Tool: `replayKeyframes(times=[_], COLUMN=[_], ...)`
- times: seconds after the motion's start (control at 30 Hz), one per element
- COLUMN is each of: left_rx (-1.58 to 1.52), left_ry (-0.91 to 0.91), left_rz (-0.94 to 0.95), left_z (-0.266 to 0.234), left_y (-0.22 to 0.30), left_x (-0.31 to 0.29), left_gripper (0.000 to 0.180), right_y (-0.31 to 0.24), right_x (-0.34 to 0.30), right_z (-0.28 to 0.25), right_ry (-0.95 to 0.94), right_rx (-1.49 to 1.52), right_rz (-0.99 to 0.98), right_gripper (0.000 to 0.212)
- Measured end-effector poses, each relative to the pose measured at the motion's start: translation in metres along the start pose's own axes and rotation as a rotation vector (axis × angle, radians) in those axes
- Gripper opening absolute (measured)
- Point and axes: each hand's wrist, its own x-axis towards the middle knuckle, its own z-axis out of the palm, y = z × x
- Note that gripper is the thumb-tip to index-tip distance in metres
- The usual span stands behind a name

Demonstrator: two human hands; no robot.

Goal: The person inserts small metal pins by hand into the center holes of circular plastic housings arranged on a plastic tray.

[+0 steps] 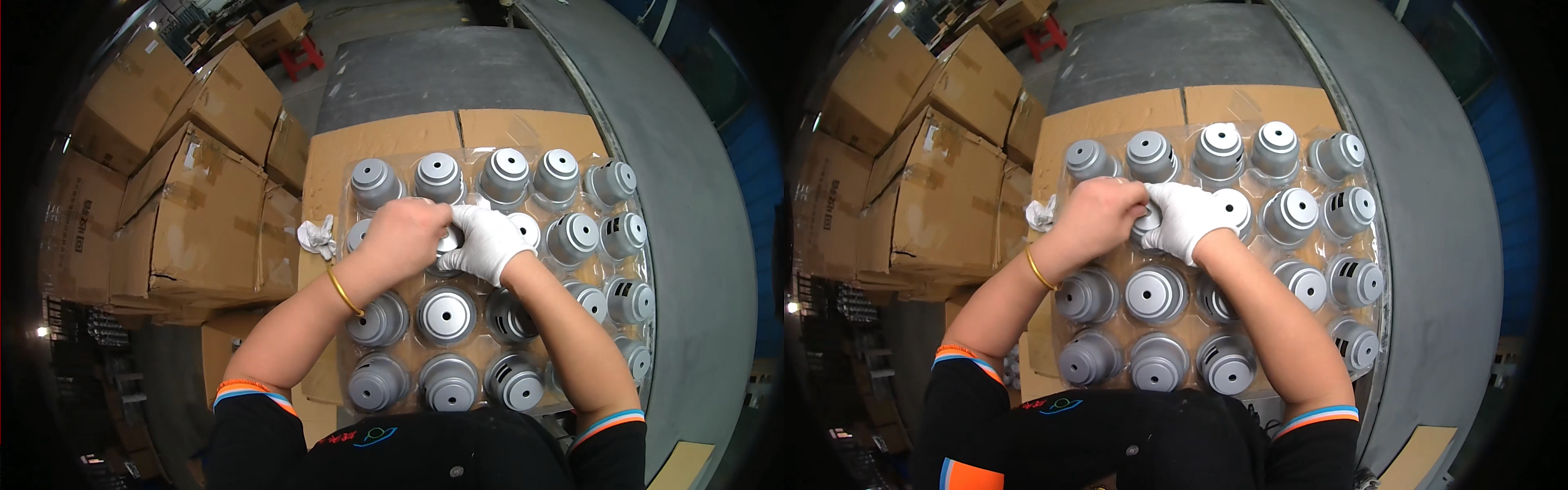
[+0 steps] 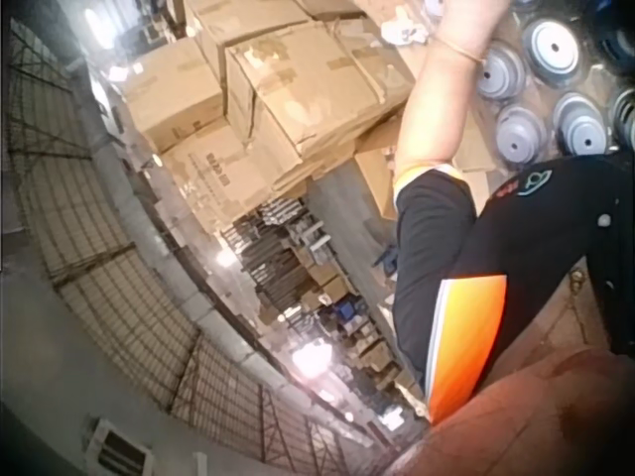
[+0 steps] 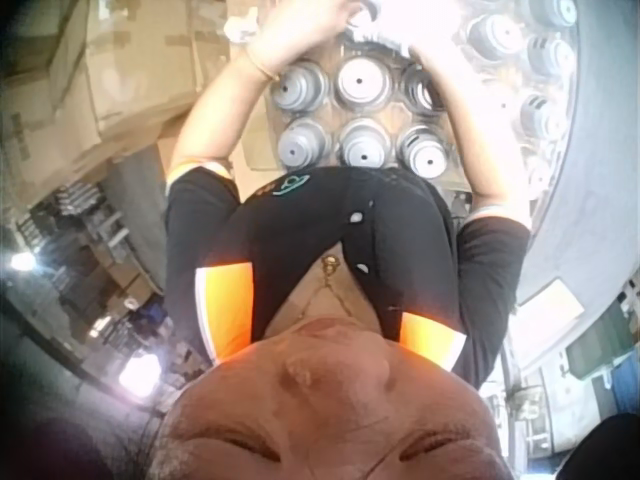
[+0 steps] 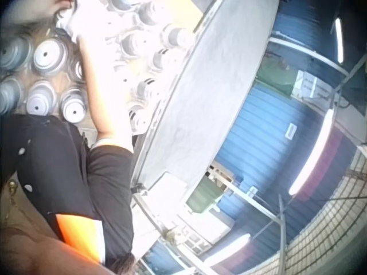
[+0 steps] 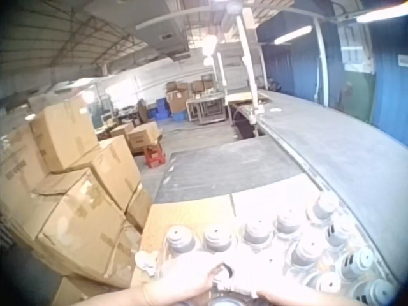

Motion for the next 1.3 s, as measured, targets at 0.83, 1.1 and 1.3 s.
replayKeyframes(times=[0.83,1.1,1.3], left_rx=[0.083,-0.596,-0.463], left_ry=[0.096,-0.095,-0.105], left_rz=[0.063,-0.336,-0.358], left_z=[-0.039,-0.028,-0.002], left_y=[0.042,0.054,0.053], left_x=[0.005,-0.076,-0.084], left_gripper=[0.006,0.006,0.009], right_y=[0.000,-0.003,-0.015], right_x=[-0.001,-0.060,-0.092], right_z=[-0.003,0.015,0.030], right_ry=[-0.012,0.293,0.034], right_rx=[-0.165,0.162,0.057], right_rz=[0.088,-0.192,-0.074], right_gripper=[0.045,0.048,0.053])
